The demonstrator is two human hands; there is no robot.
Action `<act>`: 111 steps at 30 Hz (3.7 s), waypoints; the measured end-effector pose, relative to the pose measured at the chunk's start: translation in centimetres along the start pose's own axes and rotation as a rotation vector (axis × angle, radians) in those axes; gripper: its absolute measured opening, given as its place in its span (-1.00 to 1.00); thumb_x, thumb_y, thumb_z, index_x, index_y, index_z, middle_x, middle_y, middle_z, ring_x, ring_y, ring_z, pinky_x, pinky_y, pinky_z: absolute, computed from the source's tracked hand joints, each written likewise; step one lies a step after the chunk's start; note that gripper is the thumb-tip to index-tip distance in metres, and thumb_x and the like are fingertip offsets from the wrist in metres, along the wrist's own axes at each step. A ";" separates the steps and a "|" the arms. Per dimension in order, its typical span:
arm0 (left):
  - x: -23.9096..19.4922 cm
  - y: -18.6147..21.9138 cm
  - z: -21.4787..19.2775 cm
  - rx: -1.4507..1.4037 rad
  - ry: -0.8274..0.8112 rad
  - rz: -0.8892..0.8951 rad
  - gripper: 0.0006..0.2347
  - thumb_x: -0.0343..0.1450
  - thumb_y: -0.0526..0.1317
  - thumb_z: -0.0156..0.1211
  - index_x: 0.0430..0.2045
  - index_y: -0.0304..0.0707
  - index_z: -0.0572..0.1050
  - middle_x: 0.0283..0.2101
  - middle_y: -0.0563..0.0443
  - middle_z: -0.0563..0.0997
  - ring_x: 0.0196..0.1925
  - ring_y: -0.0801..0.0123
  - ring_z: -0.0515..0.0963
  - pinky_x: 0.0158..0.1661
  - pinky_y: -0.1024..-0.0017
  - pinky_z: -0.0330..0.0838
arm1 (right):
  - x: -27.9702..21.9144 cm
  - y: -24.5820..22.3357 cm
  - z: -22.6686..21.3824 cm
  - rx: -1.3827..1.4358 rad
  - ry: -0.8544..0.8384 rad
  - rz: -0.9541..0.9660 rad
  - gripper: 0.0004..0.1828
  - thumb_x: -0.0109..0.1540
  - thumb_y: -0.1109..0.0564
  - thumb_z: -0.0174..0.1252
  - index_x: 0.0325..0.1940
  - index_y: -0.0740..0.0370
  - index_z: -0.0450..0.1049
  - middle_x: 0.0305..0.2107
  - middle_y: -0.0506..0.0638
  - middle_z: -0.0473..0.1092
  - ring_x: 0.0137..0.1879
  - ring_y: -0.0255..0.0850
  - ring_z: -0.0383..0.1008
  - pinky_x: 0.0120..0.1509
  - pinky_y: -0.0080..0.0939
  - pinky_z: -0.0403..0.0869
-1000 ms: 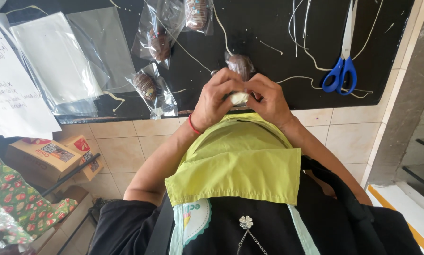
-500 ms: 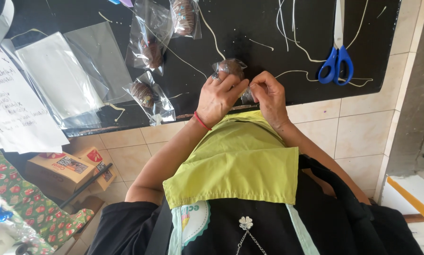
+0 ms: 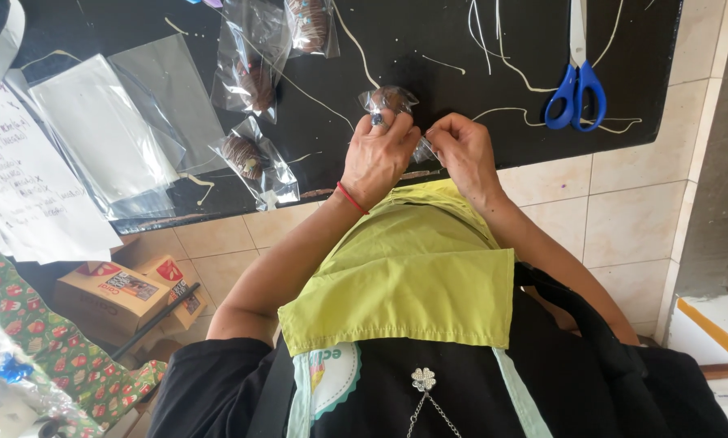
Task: The person ties a white string around small plastic-wrapped items on a black countertop, then uses blue-handled scissors to cut the excess string. This sequence is repeated for several items.
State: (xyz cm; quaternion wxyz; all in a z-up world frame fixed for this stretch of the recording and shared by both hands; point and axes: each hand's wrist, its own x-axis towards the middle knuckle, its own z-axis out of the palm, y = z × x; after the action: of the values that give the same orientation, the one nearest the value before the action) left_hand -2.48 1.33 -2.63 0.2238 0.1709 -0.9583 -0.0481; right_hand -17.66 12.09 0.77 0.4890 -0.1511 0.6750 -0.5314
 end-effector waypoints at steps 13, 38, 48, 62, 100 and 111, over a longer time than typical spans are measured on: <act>-0.1 -1.5 -0.5 -0.075 -0.054 -0.046 -0.89 0.55 -0.22 0.05 -0.39 -0.07 0.44 -0.28 0.10 0.34 -0.27 0.17 0.46 -0.25 0.33 0.42 | -2.4 -1.7 -2.8 -1.232 -0.132 -0.855 -0.87 0.44 0.11 0.23 -0.21 0.10 0.51 -0.39 -0.06 0.31 -0.38 0.01 0.51 -0.33 -0.02 0.51; 4.5 -6.1 -5.4 -0.869 -0.180 -0.312 -0.93 0.50 -0.21 0.31 -0.26 0.00 0.73 -0.21 0.10 0.64 -0.29 0.03 0.74 -0.26 0.21 0.64 | 2.2 -6.9 0.1 -1.109 -0.135 -1.298 -0.83 0.47 0.22 0.25 0.10 0.06 0.67 -0.07 -0.03 0.49 -0.03 -0.08 0.65 0.01 -0.10 0.65; 4.4 -5.5 -5.4 -0.800 -0.185 -0.342 -0.87 0.47 -0.32 0.26 -0.23 -0.12 0.73 -0.22 0.02 0.64 -0.32 -0.06 0.74 -0.27 0.19 0.68 | 0.8 -7.5 1.5 -0.972 -0.077 -1.145 -0.86 0.43 0.33 0.34 0.07 0.24 0.69 -0.14 0.01 0.58 -0.07 -0.03 0.67 -0.02 -0.07 0.65; 3.1 -4.1 -4.2 -0.621 -0.193 -0.327 -0.82 0.50 -0.30 0.13 -0.15 -0.05 0.68 -0.16 0.02 0.59 -0.27 -0.20 0.69 -0.24 0.13 0.69 | 0.6 -8.9 2.1 -0.780 -0.142 -0.693 -0.92 0.43 0.38 0.31 0.01 0.39 0.58 -0.25 0.24 0.42 -0.07 0.31 0.53 0.03 0.24 0.50; 1.4 -2.8 -6.0 -0.589 -0.098 -0.279 -0.87 0.66 -0.07 0.12 -0.16 -0.04 0.49 0.44 0.03 0.40 -0.09 -0.32 0.77 -0.03 -0.14 0.72 | 1.7 -6.0 0.7 -0.297 -0.330 -0.087 -0.91 0.43 0.25 0.31 -0.03 0.35 0.66 -0.46 0.08 0.50 -0.41 -0.28 0.51 -0.31 -0.28 0.54; -3.2 -1.0 -4.6 -0.339 0.101 -0.168 -0.88 0.68 -0.16 0.09 -0.07 -0.09 0.56 0.34 -0.07 0.53 -0.19 0.20 0.77 -0.22 0.44 0.70 | -0.9 -1.3 2.0 -0.233 -0.294 -0.023 -0.88 0.44 0.24 0.35 -0.01 0.37 0.67 -0.41 0.12 0.54 -0.29 -0.24 0.57 -0.24 -0.24 0.63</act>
State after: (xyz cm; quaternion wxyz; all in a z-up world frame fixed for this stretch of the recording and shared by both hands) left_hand 2.57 1.42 -0.02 0.2926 0.2122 -0.9064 -0.2185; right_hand -16.00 11.14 2.47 0.5556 -0.2904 0.6514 -0.4274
